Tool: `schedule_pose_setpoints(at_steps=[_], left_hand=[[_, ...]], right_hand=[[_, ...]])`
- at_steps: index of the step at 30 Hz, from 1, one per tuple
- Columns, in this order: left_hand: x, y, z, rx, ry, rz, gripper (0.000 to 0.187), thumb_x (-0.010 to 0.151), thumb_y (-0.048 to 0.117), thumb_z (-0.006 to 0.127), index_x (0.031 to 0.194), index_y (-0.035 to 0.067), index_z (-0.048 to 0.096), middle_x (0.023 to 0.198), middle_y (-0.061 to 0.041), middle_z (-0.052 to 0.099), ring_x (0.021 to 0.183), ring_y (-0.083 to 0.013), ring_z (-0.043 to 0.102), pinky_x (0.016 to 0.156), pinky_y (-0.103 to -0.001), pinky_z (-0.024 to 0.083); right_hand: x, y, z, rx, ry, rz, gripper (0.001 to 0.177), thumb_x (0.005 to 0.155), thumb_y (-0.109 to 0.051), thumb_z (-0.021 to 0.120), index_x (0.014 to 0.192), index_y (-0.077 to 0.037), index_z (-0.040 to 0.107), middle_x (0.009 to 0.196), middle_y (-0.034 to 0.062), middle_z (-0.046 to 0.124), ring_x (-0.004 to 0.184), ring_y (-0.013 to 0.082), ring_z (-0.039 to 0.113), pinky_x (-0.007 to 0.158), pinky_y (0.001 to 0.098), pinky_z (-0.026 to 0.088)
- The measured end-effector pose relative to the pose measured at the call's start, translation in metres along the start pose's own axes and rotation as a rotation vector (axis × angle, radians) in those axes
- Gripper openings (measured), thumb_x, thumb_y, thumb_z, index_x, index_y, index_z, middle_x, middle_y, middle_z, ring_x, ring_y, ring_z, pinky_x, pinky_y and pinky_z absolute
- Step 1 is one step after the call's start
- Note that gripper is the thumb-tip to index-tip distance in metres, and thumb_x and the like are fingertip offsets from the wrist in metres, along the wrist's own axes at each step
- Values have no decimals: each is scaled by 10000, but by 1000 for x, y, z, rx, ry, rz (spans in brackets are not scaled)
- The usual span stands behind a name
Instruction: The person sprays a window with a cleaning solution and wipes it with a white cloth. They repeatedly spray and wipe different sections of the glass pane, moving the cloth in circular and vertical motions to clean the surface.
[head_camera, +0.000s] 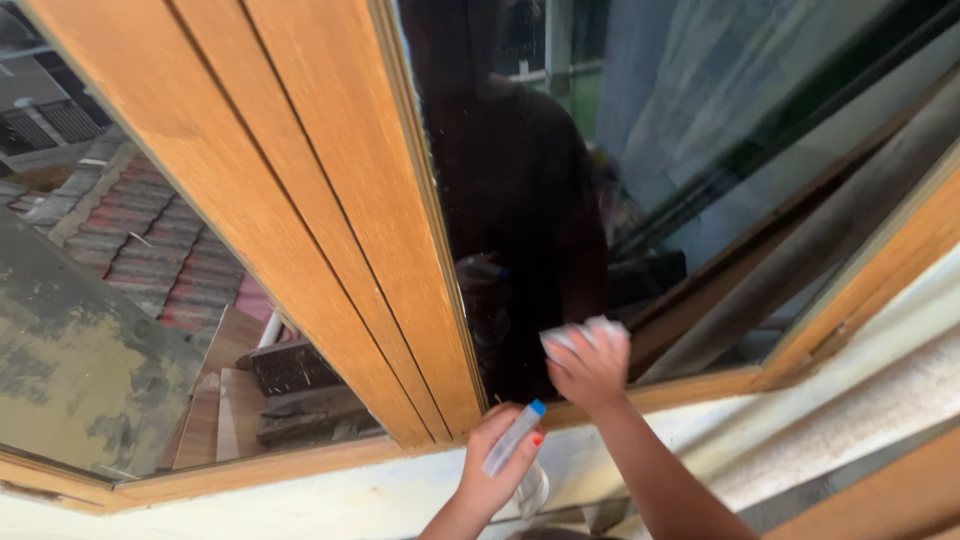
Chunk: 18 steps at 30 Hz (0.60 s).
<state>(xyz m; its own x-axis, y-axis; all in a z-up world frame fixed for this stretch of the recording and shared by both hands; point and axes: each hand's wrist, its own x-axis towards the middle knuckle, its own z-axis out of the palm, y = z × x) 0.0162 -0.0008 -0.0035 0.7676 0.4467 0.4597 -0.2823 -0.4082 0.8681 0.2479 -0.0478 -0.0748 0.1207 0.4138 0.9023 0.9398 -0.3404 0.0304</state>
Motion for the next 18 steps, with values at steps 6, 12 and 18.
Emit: schedule_pose_setpoints(at_steps=[6, 12, 18], left_hand=[[-14, -6, -16, 26, 70, -59, 313, 932, 331, 715, 880, 23, 707, 823, -69, 622, 803, -207, 611, 747, -330, 491], [-4, -9, -14, 48, 173, -122, 305, 924, 325, 721, 885, 23, 711, 820, -70, 617, 793, -203, 594, 731, -328, 480], [10, 6, -9, 55, 139, -70, 270, 941, 294, 705, 876, 32, 720, 818, -56, 628, 790, -192, 601, 735, -322, 483]], right_hand=[[-20, 92, -45, -113, 176, 610, 527, 1085, -393, 379, 1533, -114, 388, 1643, 136, 278, 1535, 373, 244, 1274, 575, 151], [146, 155, -67, 214, 614, 833, 689, 1227, -433, 317, 1692, 4, 55, 1808, 168, 80, 1706, 316, 131, 1414, 449, 64], [117, 38, -10, -44, 134, 252, 662, 1096, -361, 344, 1602, 57, 256, 1676, 277, 224, 1538, 561, 76, 1243, 676, 2]])
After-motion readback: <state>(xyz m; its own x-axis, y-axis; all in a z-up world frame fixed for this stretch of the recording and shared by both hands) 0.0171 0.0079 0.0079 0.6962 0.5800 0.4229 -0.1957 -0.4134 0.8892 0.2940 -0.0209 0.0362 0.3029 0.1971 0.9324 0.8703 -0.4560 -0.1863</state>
